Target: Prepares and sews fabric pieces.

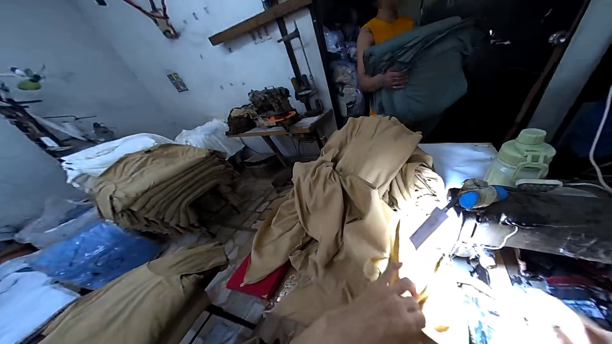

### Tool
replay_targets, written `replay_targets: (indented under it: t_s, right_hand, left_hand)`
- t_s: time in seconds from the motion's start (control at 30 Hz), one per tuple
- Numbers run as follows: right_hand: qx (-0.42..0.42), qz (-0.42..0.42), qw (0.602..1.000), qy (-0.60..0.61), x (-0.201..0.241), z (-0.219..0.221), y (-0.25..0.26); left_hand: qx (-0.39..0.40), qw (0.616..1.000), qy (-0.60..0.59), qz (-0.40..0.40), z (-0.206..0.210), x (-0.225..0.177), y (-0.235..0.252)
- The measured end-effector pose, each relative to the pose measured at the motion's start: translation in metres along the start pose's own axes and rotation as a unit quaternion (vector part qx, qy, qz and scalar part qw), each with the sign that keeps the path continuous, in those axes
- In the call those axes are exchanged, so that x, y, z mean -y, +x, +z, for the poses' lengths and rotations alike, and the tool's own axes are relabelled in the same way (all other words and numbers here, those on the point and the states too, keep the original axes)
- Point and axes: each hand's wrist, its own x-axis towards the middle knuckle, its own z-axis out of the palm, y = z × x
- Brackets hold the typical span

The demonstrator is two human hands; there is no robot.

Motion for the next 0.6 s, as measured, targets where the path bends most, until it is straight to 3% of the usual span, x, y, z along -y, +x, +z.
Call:
replay_targets:
  t_s: [0.1,0.17,0.23,0.27,0.33,0.43,0.53,0.6]
  right_hand:
    - [0.101,-0.077,0.990,0.054,0.053,0.024,-0.015]
    - [0.102,-0.100,0.985,0.100,0.063,0.042,-0.019]
    - [0.059,-0.109,0.985,0.120,0.051,0.057,-0.023]
    - [0.034,-0.106,0.988,0.103,0.044,0.060,-0.029]
    - [0.018,-0.094,0.994,0.056,0.025,0.069,-0.049]
    - [0.006,-0.065,0.995,0.072,0.011,0.083,-0.077]
    - [0.016,-0.044,0.996,0.077,0.029,0.072,-0.083]
    - [0.011,-0.079,0.993,0.092,0.029,0.075,-0.084]
  left_hand:
    - [0.022,0.976,-0.217,0.019,0.000,-0.016,0.031]
    - [0.045,0.949,-0.308,-0.050,0.012,-0.005,0.045]
    - [0.114,0.946,-0.253,-0.169,0.027,0.017,0.047]
    - [0.110,0.956,-0.181,-0.201,0.044,0.031,0.042]
    - [0.075,0.983,-0.048,-0.160,0.068,0.050,0.032]
    - [0.098,0.988,0.066,-0.102,0.049,0.028,0.030]
    - [0.198,0.976,0.038,-0.078,0.022,-0.019,0.022]
    - [0.141,0.989,0.008,-0.044,0.033,-0.038,0.010]
